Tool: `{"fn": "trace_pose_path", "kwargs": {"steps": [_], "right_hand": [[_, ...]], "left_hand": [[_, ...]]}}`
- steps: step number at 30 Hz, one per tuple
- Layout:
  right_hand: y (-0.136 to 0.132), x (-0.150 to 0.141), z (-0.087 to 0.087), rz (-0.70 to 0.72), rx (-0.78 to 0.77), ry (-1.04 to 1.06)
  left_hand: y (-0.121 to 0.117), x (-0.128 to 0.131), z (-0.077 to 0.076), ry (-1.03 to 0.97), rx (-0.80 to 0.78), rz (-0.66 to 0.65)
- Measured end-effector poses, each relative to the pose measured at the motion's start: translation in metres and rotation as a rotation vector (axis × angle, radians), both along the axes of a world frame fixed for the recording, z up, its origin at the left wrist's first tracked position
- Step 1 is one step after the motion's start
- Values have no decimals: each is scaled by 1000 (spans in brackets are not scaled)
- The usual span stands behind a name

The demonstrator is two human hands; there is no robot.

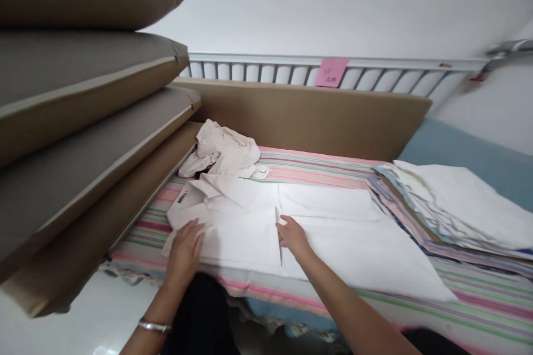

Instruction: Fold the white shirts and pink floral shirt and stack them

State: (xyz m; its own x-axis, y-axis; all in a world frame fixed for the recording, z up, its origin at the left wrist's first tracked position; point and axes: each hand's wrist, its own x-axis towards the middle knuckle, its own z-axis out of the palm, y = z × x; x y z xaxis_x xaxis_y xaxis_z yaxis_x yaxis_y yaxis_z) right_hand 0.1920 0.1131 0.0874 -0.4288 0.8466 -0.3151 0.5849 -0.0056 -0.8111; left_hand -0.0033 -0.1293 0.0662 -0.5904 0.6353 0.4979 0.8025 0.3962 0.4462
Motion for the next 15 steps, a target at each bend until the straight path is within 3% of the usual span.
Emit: {"fn": "trace_pose_path", "kwargs": {"steps": [3,5,7,11,15], "right_hand": [[-1,-4,14,85,377,-11],[-7,-10,18,219,658,-29],[-16,-17,15,370,808,-48],[-26,-25,-13,573,869,-129],[-18,-21,-46,589,847,-183]], "left_hand": [[49,33,-1,52,-148,-193],[73,51,-6,97,-271,-221],[86,63,-14,132,-368,-214],[88,71,-31,177,-459,-226],[84,70,-39,207,-448,-235]]}}
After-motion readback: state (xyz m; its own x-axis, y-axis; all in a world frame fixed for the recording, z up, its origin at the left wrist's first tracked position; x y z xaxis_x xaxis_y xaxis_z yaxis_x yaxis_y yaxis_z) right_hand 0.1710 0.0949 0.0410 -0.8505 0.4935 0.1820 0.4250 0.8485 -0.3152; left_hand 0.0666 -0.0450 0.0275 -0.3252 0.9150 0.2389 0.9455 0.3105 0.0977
